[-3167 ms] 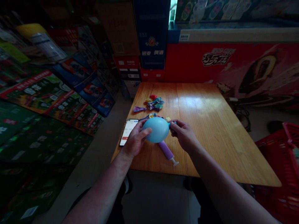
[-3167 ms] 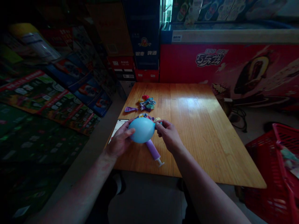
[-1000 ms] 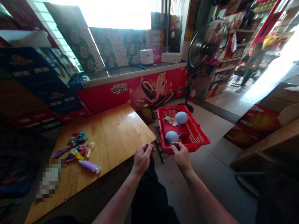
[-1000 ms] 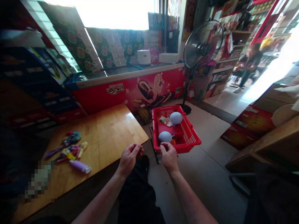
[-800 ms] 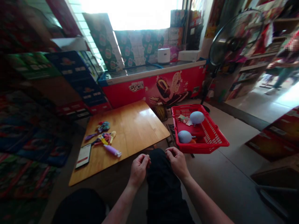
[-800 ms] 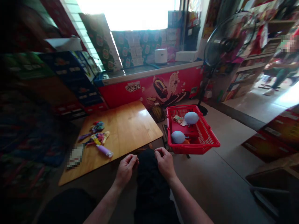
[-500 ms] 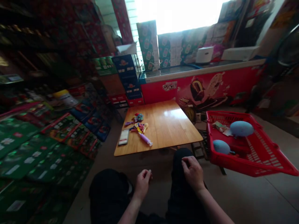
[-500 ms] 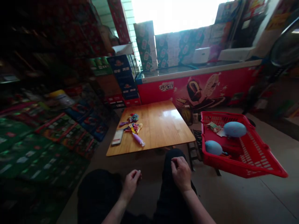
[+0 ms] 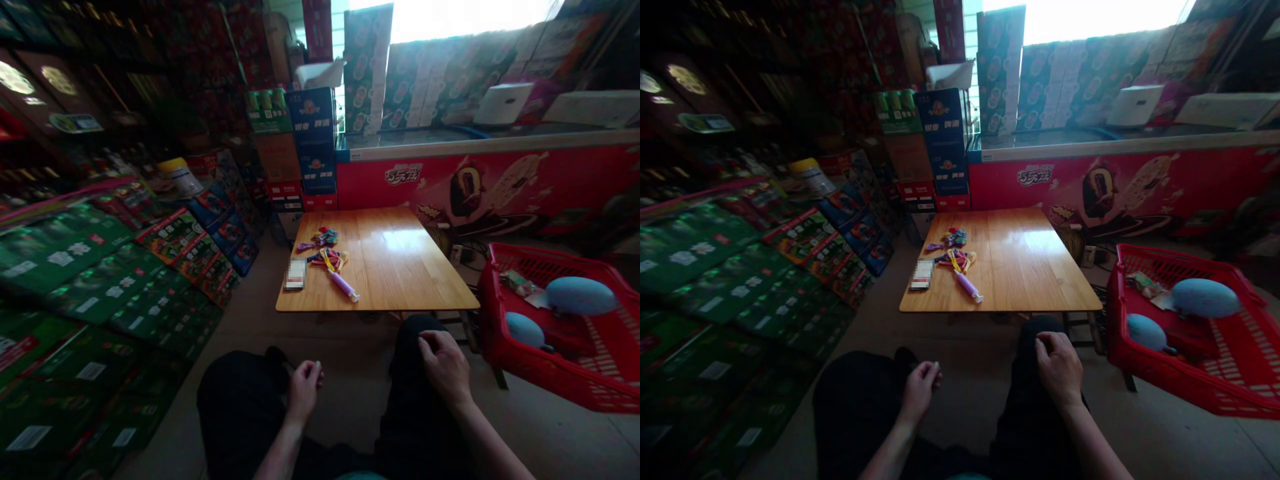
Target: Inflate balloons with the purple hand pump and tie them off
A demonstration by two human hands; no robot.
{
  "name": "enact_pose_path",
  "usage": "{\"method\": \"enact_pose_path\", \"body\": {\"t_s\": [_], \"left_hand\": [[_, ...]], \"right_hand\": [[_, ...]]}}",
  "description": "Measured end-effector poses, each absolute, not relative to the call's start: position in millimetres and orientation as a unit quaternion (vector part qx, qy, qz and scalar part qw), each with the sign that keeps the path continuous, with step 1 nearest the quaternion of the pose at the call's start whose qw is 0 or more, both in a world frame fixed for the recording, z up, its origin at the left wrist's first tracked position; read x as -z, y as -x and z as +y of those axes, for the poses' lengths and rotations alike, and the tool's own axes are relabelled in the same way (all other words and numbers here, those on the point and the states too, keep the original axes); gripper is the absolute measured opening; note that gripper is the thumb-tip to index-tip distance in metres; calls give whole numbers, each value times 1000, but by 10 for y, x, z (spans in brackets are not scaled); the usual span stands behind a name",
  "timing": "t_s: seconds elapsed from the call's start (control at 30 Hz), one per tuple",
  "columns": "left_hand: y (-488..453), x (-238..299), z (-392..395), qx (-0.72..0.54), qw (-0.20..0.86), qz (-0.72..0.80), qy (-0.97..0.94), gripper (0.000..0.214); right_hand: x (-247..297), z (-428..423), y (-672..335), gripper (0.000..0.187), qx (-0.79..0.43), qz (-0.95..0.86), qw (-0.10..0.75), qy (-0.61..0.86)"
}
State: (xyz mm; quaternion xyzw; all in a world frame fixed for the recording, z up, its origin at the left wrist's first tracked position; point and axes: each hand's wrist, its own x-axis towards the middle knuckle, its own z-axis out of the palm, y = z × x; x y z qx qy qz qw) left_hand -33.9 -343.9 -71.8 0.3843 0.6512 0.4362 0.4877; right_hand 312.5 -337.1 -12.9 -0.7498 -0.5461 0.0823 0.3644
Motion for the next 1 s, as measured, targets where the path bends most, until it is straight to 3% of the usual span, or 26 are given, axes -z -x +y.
{"method": "enact_pose_path", "body": {"t_s": [0.23, 0.37, 0.73, 1.0], "left_hand": [[233, 313, -2906, -445, 493, 596, -452, 51], [216, 86, -2351, -440, 475, 568, -508, 40], [259, -72, -520, -429, 346, 578, -602, 24], [230, 118, -65, -369, 260, 645, -616, 18]], "right_hand": [[40, -3261, -3080, 31, -115, -538, 336, 764], [-60, -3010, -3032, 30, -171, -556, 368, 726], [-257, -1258, -2470, 28, -318, -575, 401, 638], [13, -221, -2105, 23, -342, -604, 378, 613]]}}
